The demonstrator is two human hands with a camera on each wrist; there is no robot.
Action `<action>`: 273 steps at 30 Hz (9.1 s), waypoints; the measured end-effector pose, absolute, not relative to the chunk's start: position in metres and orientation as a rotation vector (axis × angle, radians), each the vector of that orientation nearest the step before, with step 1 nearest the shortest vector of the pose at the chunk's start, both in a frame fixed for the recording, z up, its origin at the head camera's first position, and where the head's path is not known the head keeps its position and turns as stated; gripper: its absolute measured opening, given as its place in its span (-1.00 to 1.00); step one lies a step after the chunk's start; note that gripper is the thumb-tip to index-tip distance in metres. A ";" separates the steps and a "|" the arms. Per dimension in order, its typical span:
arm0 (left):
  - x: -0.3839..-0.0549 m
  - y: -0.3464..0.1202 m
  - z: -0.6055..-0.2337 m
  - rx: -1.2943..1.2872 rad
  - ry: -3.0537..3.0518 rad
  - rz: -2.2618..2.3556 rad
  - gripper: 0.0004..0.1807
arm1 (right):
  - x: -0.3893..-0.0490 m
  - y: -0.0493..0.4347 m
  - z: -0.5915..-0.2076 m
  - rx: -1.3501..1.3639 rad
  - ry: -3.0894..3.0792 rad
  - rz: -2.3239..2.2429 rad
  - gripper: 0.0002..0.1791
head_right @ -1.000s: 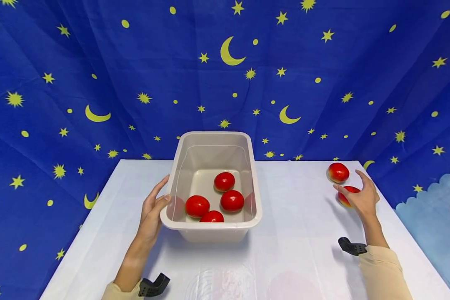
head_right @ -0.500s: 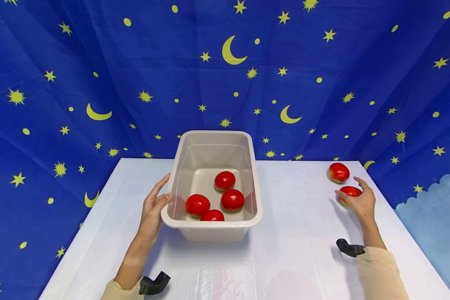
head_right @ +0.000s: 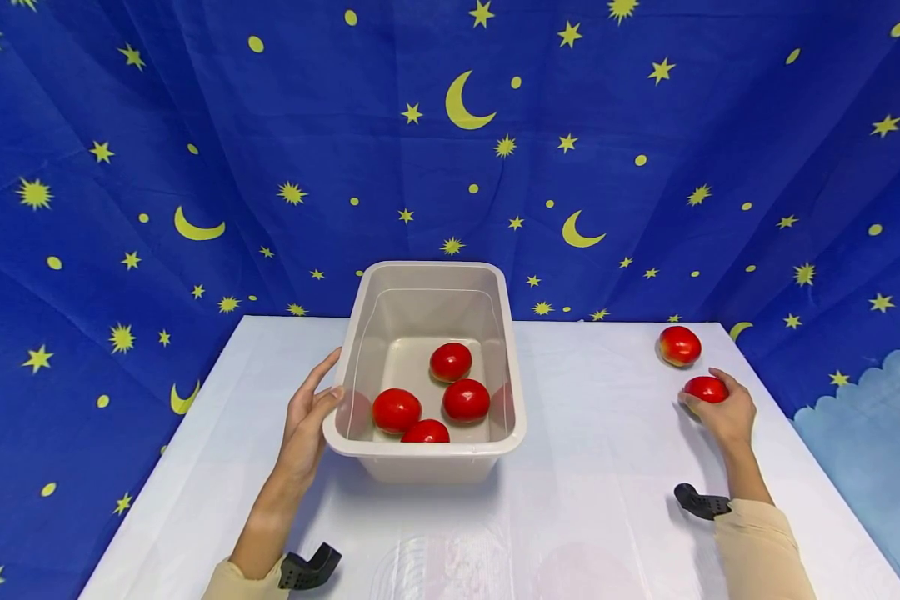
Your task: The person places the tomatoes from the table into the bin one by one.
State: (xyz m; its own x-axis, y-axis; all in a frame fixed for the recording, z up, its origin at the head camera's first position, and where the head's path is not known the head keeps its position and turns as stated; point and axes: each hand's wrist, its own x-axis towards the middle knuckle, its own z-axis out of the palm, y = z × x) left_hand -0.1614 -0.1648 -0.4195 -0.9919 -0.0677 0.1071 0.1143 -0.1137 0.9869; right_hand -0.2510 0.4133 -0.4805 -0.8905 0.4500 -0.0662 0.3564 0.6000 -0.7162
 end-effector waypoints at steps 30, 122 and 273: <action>-0.161 -0.165 -0.419 -0.054 -2.000 -2.271 -0.44 | -0.252 0.382 -0.464 -0.381 -2.726 1.250 -0.17; -0.162 -0.165 -0.420 -0.082 -1.978 -2.272 -0.42 | -0.256 0.150 -0.344 0.846 -2.433 1.558 -0.29; -0.163 -0.166 -0.420 -0.081 -2.022 -2.284 -0.39 | -0.327 0.410 -0.488 -0.840 -2.455 1.397 -0.20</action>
